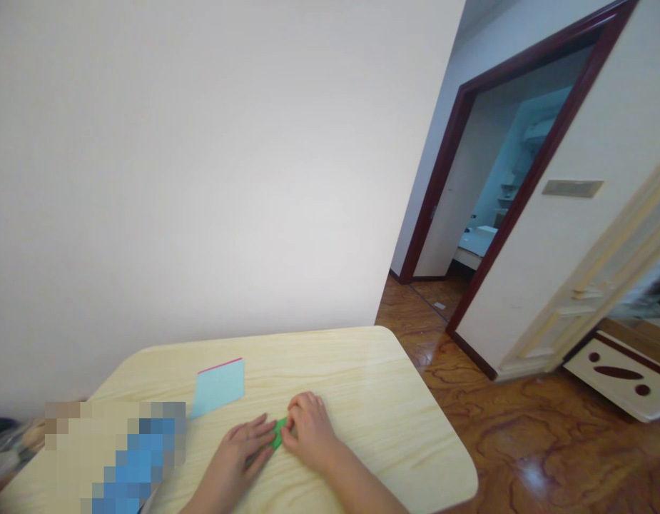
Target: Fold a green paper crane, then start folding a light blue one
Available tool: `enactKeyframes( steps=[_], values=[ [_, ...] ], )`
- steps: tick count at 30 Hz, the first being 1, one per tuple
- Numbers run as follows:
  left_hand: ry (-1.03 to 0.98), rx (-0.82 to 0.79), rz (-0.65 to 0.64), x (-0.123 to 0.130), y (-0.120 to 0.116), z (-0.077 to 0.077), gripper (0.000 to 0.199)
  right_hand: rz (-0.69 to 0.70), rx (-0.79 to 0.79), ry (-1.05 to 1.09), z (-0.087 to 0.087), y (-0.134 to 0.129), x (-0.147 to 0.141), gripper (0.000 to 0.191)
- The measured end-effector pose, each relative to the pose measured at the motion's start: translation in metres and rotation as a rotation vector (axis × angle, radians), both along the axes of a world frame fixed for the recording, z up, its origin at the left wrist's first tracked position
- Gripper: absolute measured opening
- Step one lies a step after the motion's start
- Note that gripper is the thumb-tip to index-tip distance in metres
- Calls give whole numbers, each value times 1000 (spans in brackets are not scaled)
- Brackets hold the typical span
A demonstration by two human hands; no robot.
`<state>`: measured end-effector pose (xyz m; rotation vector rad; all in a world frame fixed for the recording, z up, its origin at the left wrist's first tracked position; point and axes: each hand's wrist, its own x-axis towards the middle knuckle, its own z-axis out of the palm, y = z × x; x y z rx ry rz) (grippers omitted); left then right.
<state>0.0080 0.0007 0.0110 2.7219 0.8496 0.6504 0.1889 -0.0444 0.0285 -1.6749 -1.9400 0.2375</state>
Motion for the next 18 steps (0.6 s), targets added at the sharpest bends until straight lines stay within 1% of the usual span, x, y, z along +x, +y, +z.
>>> enactKeyframes(
  steps=[4,7,11,14,18],
  values=[
    [8,50,-10,1,0,0,24,-6,-7,-6,0,1,0,7],
    [5,95,-18,3,-1,1,21,-7,-3,-3,-1,1,0,8],
    [38,155,-55,1,-2,-1,22,-14,2,-7,-1,0,-1,10],
    [132,177,-125,-7,-3,-3,33,-20,6,-4,-1,-1,-1,12],
    [273,115,-170,-17,-9,2,53,-34,8,40,-4,-2,1,15]
  ],
)
